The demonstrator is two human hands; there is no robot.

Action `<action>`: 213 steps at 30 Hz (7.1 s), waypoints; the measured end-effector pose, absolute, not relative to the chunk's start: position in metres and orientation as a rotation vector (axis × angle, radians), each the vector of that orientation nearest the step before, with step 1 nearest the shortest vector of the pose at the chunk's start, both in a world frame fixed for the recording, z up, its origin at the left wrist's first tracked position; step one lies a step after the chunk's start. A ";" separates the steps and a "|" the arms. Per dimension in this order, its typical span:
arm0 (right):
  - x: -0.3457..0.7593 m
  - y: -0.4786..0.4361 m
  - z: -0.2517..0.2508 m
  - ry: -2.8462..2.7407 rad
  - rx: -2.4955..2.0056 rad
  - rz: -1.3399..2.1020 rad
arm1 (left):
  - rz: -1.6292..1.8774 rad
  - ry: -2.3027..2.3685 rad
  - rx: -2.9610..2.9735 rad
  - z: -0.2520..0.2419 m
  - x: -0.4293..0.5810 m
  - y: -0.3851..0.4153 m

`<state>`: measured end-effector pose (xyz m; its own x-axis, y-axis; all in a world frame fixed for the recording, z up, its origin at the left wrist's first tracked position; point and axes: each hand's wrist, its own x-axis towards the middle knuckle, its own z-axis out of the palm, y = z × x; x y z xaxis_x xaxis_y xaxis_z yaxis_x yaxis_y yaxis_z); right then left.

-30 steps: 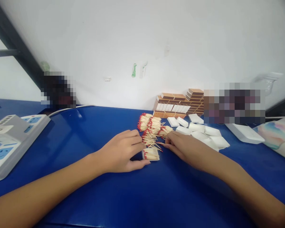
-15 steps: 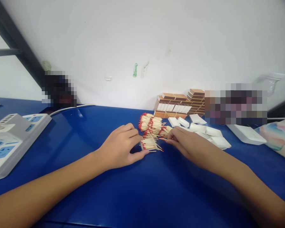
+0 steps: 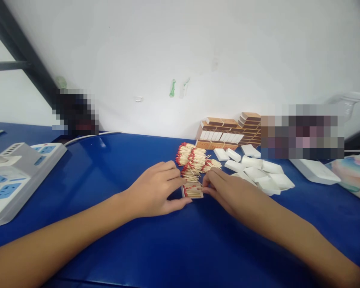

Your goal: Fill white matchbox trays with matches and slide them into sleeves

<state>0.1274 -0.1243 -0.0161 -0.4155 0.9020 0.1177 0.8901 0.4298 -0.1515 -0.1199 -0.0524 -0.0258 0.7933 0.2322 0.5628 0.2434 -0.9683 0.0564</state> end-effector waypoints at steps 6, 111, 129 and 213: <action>0.120 -0.129 -0.029 -2.560 -1.478 -0.112 | -0.925 -0.352 -2.983 -0.027 -0.120 -0.053; 0.116 -0.128 -0.011 -2.378 -1.315 0.204 | -1.071 -0.367 -2.973 -0.026 -0.120 -0.052; 0.115 -0.128 -0.009 -2.362 -1.283 0.165 | -1.063 -0.370 -2.983 -0.026 -0.120 -0.052; 0.162 -0.103 -0.012 -2.368 -1.815 0.098 | -0.910 -0.347 -3.138 -0.027 -0.121 -0.054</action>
